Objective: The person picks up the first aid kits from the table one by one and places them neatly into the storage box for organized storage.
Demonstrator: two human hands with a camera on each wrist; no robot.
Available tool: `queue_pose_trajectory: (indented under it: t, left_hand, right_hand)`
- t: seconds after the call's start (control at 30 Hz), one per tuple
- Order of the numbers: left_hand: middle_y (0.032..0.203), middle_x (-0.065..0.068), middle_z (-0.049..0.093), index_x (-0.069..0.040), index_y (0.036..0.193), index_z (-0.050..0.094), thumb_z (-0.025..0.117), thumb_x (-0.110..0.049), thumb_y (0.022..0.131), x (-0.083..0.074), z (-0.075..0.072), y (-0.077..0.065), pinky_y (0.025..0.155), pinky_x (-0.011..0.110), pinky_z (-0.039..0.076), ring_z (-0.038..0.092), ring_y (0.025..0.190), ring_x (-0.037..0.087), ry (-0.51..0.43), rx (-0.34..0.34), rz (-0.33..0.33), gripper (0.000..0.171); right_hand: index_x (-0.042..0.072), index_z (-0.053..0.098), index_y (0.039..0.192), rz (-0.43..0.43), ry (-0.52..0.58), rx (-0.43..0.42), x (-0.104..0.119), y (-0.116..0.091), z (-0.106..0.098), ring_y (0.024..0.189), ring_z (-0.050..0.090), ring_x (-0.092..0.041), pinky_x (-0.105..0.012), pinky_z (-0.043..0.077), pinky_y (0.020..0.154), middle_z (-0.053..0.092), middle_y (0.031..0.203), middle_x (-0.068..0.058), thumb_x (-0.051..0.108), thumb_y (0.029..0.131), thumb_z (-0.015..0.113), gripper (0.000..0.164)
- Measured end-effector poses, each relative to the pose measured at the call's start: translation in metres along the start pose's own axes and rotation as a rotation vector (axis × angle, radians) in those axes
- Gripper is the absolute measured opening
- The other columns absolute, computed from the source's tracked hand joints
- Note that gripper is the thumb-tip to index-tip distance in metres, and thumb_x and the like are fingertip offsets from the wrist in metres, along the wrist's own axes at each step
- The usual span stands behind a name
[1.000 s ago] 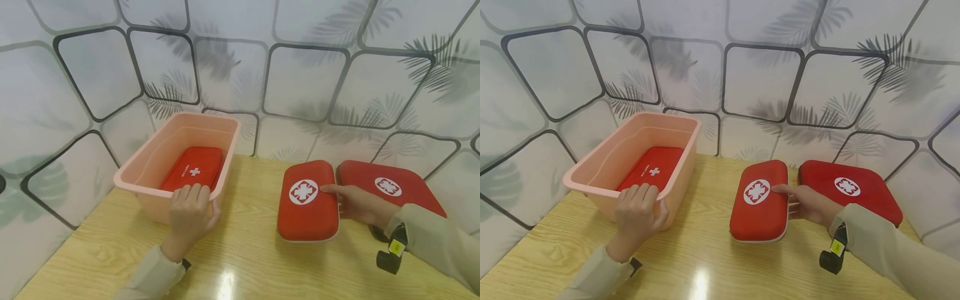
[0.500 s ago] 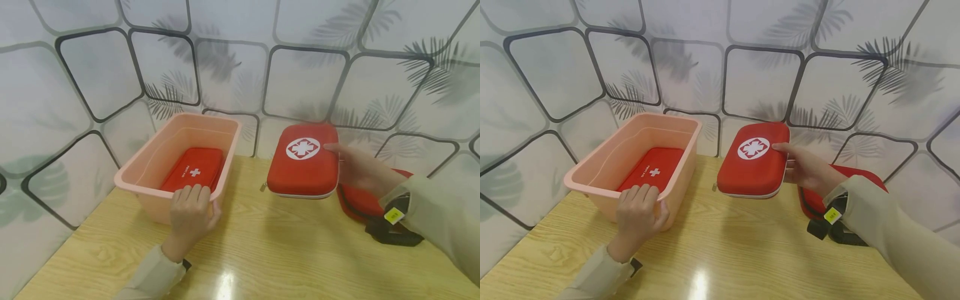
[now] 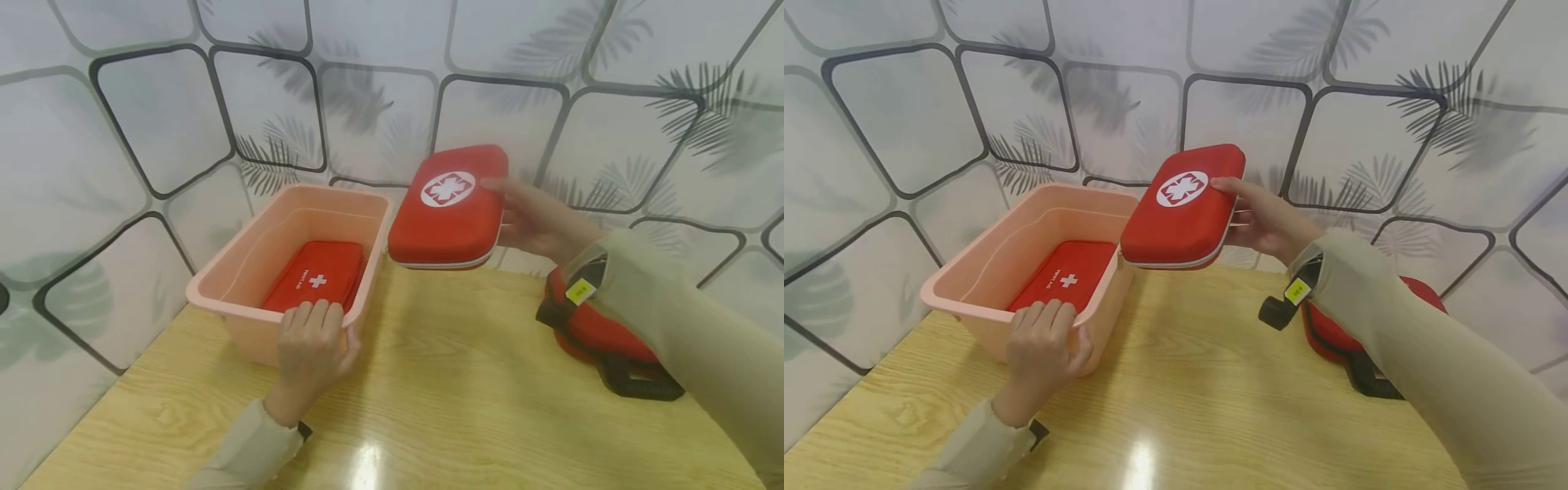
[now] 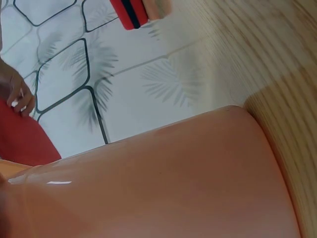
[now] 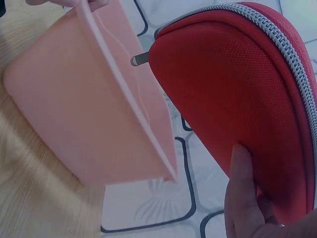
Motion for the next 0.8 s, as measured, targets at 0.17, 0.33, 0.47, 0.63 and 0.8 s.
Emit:
queue_pose_trajectory:
  t: [0.17, 0.33, 0.47, 0.63, 0.8]
  left_hand:
    - [0.062, 0.012, 0.059, -0.001, 0.071, 0.054, 0.045, -0.026, 0.077, 0.001, 0.000, -0.001, 0.052, 0.035, 0.045, 0.055, 0.056, 0.027, -0.003, 0.022, 0.006, 0.028]
    - [0.063, 0.012, 0.059, -0.001, 0.071, 0.055, 0.042, -0.027, 0.079, 0.001, -0.001, 0.000, 0.052, 0.035, 0.046, 0.055, 0.056, 0.027, 0.004, 0.027, 0.009, 0.030]
    - [0.063, 0.012, 0.060, -0.001, 0.072, 0.054, 0.040, -0.027, 0.081, 0.002, 0.000, 0.000, 0.052, 0.035, 0.046, 0.055, 0.056, 0.026, 0.003, 0.025, 0.005, 0.031]
    - [0.063, 0.012, 0.059, -0.001, 0.072, 0.054, 0.040, -0.027, 0.081, 0.002, 0.000, 0.000, 0.052, 0.035, 0.046, 0.055, 0.056, 0.026, 0.008, 0.023, 0.004, 0.030]
    - [0.062, 0.011, 0.058, -0.002, 0.071, 0.053, 0.040, -0.026, 0.080, 0.001, 0.000, 0.000, 0.052, 0.035, 0.045, 0.054, 0.056, 0.026, 0.021, 0.008, 0.011, 0.029]
  right_hand:
    - [0.022, 0.032, 0.142, -0.032, -0.048, 0.039, 0.007, 0.016, 0.022, 0.122, 0.048, -0.022, -0.030, 0.055, 0.080, 0.043, 0.140, -0.003, 0.035, 0.089, 0.060, 0.061]
    - [0.021, 0.036, 0.140, -0.020, -0.023, 0.010, 0.011, 0.032, 0.042, 0.122, 0.050, -0.024, -0.033, 0.054, 0.086, 0.046, 0.138, -0.005, 0.035, 0.086, 0.064, 0.062]
    - [0.020, 0.039, 0.138, -0.008, -0.023, -0.007, 0.012, 0.042, 0.059, 0.120, 0.053, -0.026, -0.038, 0.047, 0.098, 0.049, 0.136, -0.008, 0.033, 0.086, 0.065, 0.060]
    - [0.016, 0.038, 0.138, 0.014, -0.020, 0.000, 0.009, 0.056, 0.081, 0.119, 0.054, -0.026, -0.039, 0.045, 0.100, 0.050, 0.135, -0.010, 0.030, 0.087, 0.063, 0.059]
    - [0.015, 0.039, 0.136, 0.023, -0.051, -0.010, 0.003, 0.069, 0.099, 0.116, 0.056, -0.026, -0.038, 0.048, 0.097, 0.052, 0.132, -0.011, 0.032, 0.086, 0.064, 0.059]
Point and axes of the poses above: each hand's wrist, its own y-axis towards the middle knuckle, its own z-axis out of the palm, x = y × z, the point moved 2 cm from there along y, towards the middle knuckle
